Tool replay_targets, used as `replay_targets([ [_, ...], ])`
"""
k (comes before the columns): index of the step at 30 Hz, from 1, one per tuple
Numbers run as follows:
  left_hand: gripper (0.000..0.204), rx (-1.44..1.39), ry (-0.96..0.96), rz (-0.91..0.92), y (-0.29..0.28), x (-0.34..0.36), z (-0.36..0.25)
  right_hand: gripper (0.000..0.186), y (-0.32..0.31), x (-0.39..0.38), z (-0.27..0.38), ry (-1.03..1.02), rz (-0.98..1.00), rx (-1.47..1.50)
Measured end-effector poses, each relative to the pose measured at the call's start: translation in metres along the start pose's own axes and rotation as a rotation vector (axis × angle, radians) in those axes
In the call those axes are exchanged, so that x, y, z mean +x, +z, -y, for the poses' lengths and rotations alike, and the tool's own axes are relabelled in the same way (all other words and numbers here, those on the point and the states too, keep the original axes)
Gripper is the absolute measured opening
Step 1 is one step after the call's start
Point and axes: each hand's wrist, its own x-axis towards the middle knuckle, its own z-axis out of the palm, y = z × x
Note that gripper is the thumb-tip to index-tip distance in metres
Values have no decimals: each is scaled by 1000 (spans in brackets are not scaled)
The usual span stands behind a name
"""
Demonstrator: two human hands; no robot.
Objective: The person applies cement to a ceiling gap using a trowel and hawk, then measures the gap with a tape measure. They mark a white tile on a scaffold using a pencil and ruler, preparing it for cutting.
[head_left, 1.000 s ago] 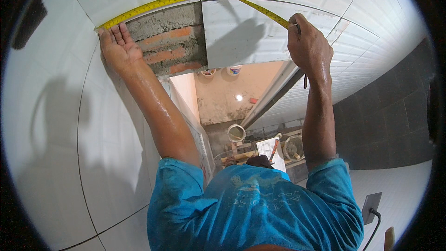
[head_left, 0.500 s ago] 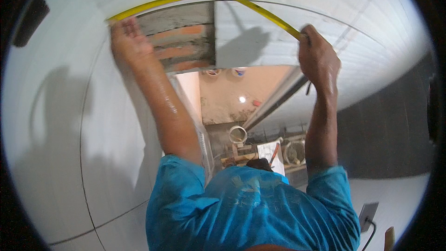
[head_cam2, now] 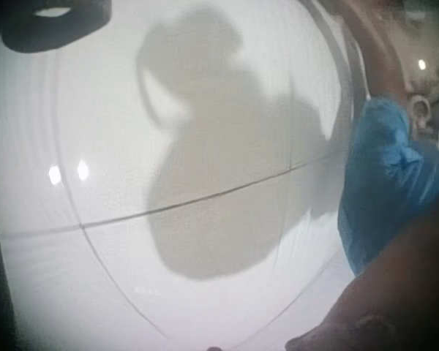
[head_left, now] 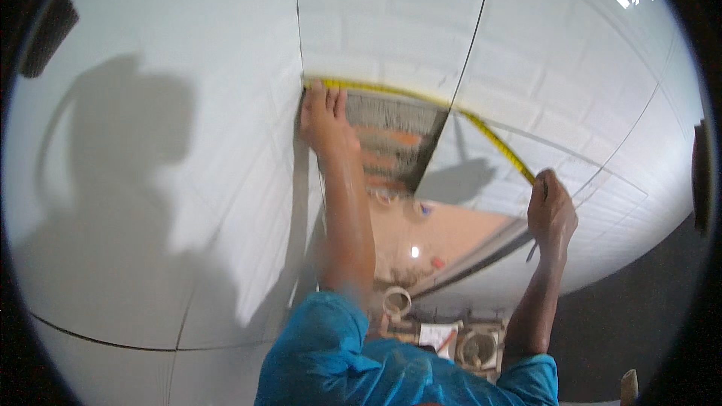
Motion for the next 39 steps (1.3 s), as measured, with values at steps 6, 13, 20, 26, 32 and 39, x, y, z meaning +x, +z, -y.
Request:
replay_targets([
  [6,39,-32,12,-43,2,-2,1,8,-4,-4,2,-34,-114,75],
  [13,38,-52,-1,-17,-6,5,6,7,4,-1,-5,-75,-169,105],
  [20,38,-32,6,-32,-11,5,7,8,2,1,-5,-90,-121,77],
  [26,41,3,96,-7,10,1,-1,9,-17,11,-13,-134,-217,74],
  [32,38,-180,122,145,114,10,-29,18,-85,66,-17,-169,-446,-2],
  [39,26,49,154,121,206,30,-58,23,-155,129,5,-82,-584,-44],
])
